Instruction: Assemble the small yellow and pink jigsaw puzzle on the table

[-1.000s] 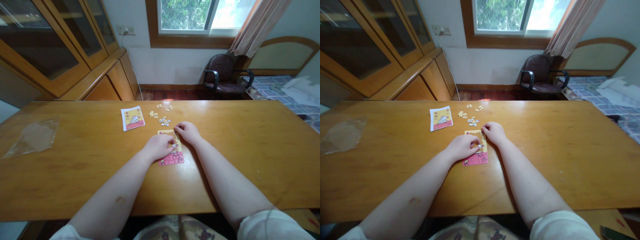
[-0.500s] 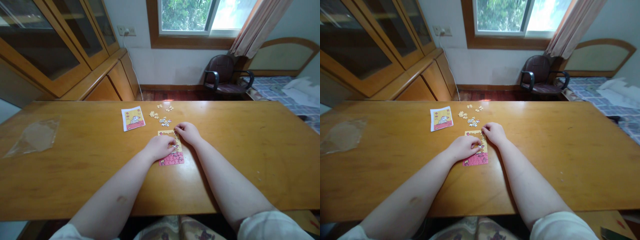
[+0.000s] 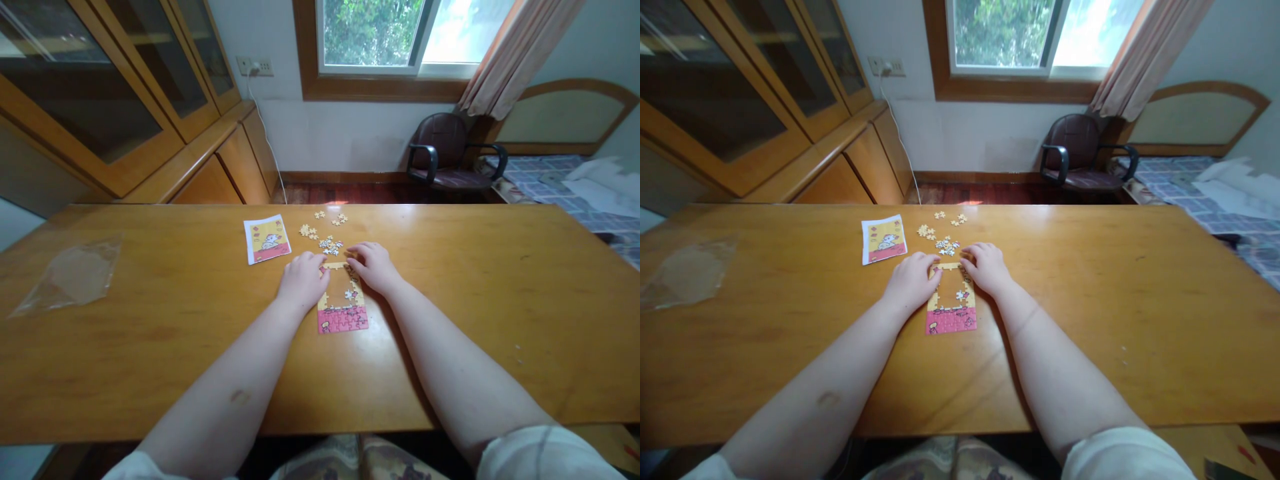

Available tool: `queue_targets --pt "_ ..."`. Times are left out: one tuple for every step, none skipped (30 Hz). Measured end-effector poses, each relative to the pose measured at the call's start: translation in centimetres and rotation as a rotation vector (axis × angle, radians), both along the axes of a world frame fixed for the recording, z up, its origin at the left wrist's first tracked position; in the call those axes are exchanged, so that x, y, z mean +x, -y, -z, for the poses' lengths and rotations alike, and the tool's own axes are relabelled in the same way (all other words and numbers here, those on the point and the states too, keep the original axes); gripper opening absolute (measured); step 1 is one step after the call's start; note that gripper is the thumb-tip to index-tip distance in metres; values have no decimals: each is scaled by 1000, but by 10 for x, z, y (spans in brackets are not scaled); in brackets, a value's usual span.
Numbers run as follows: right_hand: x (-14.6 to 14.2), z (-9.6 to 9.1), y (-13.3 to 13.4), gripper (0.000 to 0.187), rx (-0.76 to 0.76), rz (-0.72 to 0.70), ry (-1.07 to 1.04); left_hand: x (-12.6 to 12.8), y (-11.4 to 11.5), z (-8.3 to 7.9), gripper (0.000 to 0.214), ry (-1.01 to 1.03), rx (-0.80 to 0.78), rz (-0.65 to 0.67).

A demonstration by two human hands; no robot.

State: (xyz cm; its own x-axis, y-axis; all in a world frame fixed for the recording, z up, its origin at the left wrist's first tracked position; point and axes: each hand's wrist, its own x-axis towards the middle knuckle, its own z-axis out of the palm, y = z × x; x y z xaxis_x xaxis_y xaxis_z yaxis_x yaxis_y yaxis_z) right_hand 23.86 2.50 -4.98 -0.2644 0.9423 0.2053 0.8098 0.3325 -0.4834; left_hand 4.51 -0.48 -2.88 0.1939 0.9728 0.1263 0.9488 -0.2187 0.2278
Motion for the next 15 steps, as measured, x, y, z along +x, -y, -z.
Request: queue_targets --pt "-1 0 1 34 0 -17 28 0 0 1 29 -10 11 12" --pt "-1 0 2 40 0 -35 59 0 0 2 29 -17 15 26" --pt "-2 0 3 45 -2 -50 92 0 0 2 30 -21 16 42" --pt "-3 0 4 49 -7 -65 126 0 0 3 31 -23 15 58" --pt "-4 -1 5 51 -18 -75 159 0 0 4 31 -25 12 72" --pt "-5 -1 6 52 -33 -84 189 0 0 4 30 -27 6 81" --pt "-5 -2 6 53 -49 -90 214 0 -1 5 30 -29 0 87" --pt "-6 -2 7 54 -64 -95 234 -1 -1 5 29 -31 -7 87" --pt "-6 -3 8 55 -76 -99 248 -1 -2 6 28 -33 -12 82" --pt "-6 -3 8 55 -84 -102 259 -1 -3 6 27 -35 -15 76" --pt "-6 -3 8 56 -89 -105 267 -1 -3 6 26 -36 -18 69" --pt "-6 -4 8 56 -93 -107 272 -1 -4 6 26 -36 -19 62" --pt "-6 -4 8 57 -94 -105 275 -1 -5 6 25 -35 -22 56" --pt "-6 -4 8 57 -94 -100 273 -1 -5 6 25 -32 -25 52" --pt "-7 -4 8 58 -91 -93 265 -1 -6 5 25 -28 -29 47"
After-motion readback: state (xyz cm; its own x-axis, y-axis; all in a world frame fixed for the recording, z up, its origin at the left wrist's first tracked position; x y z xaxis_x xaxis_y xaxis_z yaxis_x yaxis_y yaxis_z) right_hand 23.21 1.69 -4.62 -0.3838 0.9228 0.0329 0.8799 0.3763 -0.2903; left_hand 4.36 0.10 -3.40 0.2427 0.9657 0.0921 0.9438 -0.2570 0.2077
